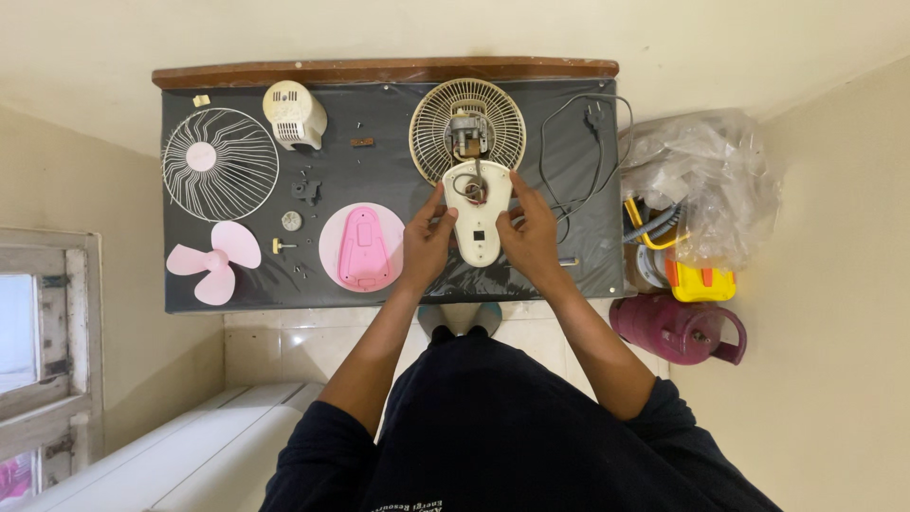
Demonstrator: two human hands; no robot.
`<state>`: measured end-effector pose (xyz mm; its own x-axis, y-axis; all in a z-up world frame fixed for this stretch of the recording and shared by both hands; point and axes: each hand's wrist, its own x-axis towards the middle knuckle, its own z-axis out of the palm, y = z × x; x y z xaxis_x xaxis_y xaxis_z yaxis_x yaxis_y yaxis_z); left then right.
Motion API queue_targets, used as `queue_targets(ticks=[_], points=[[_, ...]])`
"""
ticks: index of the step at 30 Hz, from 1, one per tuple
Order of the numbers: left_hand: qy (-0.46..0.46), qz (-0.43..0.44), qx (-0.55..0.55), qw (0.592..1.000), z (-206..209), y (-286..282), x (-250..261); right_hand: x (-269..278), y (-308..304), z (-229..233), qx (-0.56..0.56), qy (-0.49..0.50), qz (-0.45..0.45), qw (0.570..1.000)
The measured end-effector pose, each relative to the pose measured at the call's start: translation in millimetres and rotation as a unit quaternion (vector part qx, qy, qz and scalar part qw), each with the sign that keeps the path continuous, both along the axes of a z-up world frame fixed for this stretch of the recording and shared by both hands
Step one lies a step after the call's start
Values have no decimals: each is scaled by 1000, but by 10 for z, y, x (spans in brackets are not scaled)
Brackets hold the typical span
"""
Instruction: The person disassembles a small electric fan by removing the base cover, detaching the fan head, and separating the blades and grille. They then reassemble the fan by reattaching the head, securing the base, and reinstalling the blades and grille.
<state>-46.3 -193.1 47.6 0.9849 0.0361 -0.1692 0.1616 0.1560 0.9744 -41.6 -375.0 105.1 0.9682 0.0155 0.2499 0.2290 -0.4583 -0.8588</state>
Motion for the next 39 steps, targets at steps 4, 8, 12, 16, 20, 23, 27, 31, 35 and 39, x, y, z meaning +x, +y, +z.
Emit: queue_targets(ticks=[4,8,12,16,20,23,27,31,35,39], points=[[-13,-10,7,1000,-13,7,8,18,20,76,-46,17,-30,998],[-9,-12,1,1000,2,13,8,49,49,85,-106,-71,-36,991],[-8,-18,2,1000,27,21,7,175,81,58,-175,-73,-21,982],[-7,-18,3,1000,39,18,17,286,171,5,-208,-72,-19,975],[-2,-18,12,1000,55,19,27,323,182,-33,-217,-84,3,973],[9,-23,13,1000,69,36,31,298,218,-85,-206,-69,7,976],[9,-26,15,1000,65,21,36,328,192,-184,-183,-38,5,982],[9,-27,13,1000,60,7,46,408,161,-255,-159,-25,-9,987],[9,-29,6,1000,50,4,43,381,154,-246,-166,-23,-8,986],[0,-16,13,1000,16,5,37,407,184,-243,-140,-8,-4,990]])
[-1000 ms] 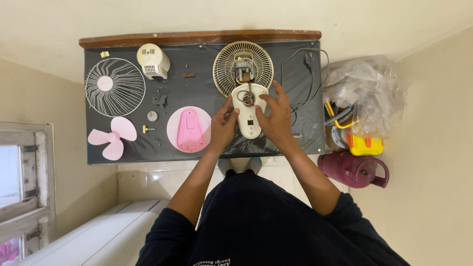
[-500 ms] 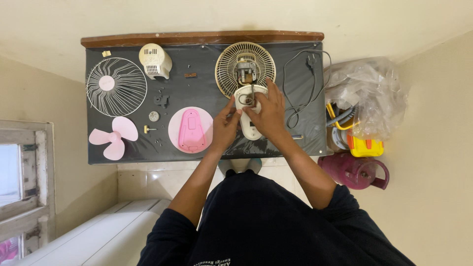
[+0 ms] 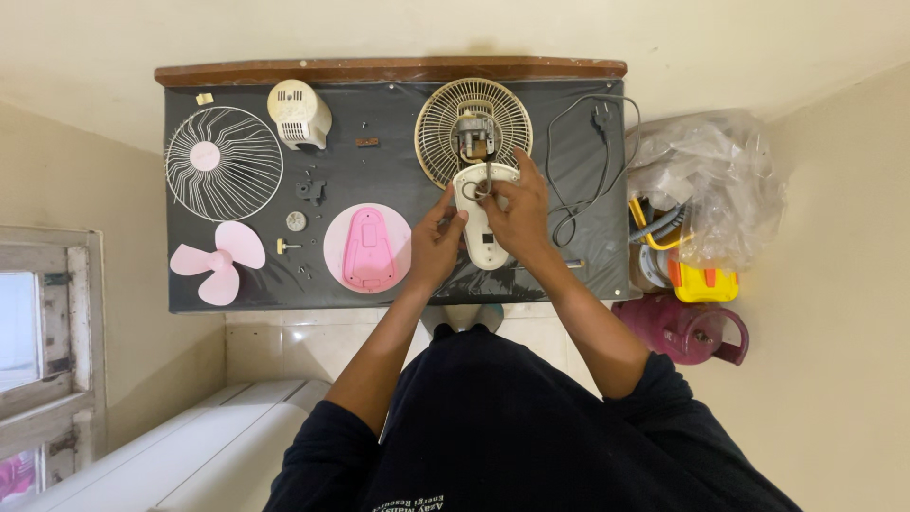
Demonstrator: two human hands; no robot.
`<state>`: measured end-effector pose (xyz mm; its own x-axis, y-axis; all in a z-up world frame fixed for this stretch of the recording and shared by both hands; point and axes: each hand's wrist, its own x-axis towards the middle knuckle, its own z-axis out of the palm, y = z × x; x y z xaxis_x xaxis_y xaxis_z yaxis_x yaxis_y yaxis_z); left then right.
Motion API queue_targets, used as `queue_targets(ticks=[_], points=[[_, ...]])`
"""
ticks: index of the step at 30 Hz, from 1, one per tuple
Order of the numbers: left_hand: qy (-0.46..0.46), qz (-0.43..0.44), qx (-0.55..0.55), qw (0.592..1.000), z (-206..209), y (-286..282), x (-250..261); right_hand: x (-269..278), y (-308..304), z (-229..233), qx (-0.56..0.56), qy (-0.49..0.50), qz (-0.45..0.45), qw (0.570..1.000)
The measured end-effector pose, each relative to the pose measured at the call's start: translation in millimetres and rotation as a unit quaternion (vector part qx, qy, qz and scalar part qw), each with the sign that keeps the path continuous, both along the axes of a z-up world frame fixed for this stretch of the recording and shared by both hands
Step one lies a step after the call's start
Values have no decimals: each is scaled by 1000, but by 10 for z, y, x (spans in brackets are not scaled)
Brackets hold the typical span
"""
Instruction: The person disassembles a small electric fan by removing the base cover, detaching the fan head, and separating the blades and grille. They then reassemble the fan by reattaching the head, securing the base, and reinstalling the blades and grille.
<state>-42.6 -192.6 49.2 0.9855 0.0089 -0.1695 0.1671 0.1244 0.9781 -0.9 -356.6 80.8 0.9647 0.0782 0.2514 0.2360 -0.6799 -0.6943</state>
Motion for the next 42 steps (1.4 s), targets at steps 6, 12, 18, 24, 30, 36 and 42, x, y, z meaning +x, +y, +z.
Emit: queue_targets(ticks=[6,12,18,24,30,36,42], points=[[9,7,11,1000,-17,35,-9,-11,-37,-22,215,49,33,975],[2,4,-19,1000,5,11,8,-16,-118,-33,285,42,36,957],[-8,-6,-7,1000,27,7,3,49,-158,51,400,81,23,913],[6,8,13,1000,8,31,-10,11,-184,212,273,52,-39,960],[-3,9,3,1000,-10,41,-12,66,-192,161,361,73,-19,930],[-6,9,-13,1000,37,26,13,61,-250,87,471,114,8,875],[-22,4,-21,1000,35,9,0,75,-314,-5,544,109,-30,831]])
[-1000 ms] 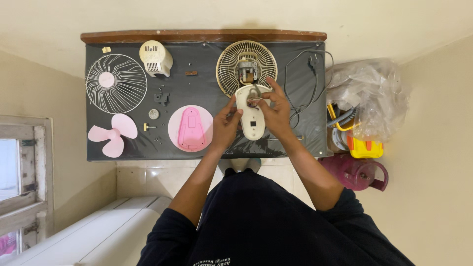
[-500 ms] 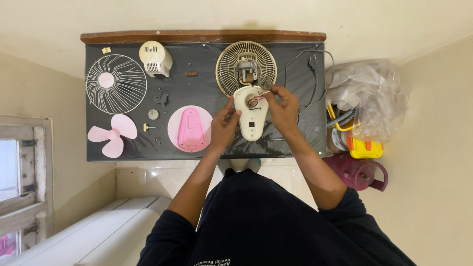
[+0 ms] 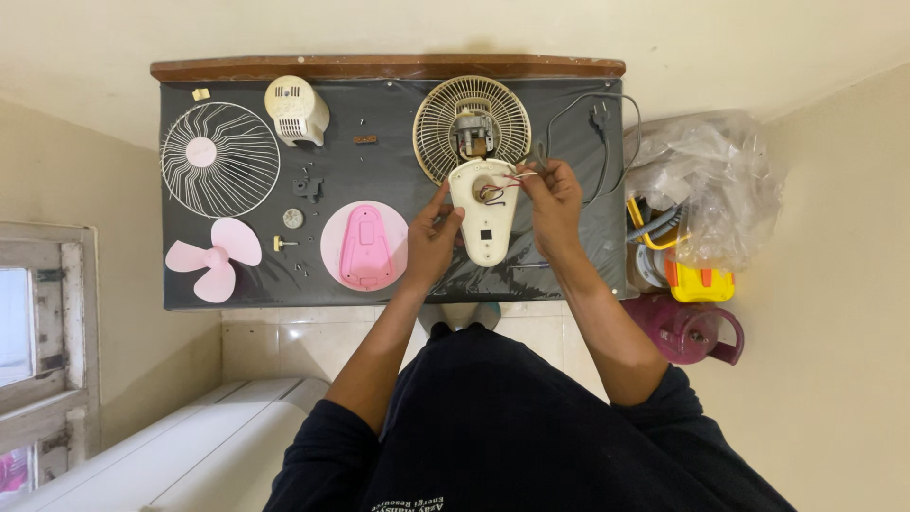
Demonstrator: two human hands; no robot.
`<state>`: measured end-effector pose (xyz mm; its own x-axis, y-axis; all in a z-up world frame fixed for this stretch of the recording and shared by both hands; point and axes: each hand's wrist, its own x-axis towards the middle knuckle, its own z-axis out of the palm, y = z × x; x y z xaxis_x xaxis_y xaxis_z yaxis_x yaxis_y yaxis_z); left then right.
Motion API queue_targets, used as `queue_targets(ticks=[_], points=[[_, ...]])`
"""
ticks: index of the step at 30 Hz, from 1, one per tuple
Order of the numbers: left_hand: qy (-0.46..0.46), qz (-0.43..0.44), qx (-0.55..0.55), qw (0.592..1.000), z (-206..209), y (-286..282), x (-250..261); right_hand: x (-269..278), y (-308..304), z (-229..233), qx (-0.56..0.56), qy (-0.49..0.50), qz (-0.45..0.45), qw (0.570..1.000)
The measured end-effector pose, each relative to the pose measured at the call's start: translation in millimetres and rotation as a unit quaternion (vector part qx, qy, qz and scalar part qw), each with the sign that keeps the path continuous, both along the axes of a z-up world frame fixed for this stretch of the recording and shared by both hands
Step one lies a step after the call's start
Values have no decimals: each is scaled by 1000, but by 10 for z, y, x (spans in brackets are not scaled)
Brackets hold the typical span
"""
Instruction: The person disassembles a small electric fan by removing the base cover, detaching the fan head, and separating the blades and grille. They then reassemble the fan by reattaching the head, securing the base, and reinstalling the blades and grille.
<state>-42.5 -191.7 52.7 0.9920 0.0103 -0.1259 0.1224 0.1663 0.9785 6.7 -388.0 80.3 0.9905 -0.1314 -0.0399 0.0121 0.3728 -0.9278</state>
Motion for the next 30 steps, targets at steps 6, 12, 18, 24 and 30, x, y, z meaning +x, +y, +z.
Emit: queue_targets(ticks=[6,12,18,24,30], points=[[22,1,4,1000,-33,-29,0,-4,-17,-137,-47,-10,-39,998],[20,11,6,1000,-26,-16,-7,-90,-62,-169,-89,21,-40,995],[10,6,-15,1000,-14,-6,-18,-155,-80,-244,13,-5,-66,998],[-4,2,-10,1000,-2,-32,-38,-116,-123,-325,28,38,-113,992],[10,16,-4,1000,-19,-18,-55,-68,-236,-356,30,69,-124,989]])
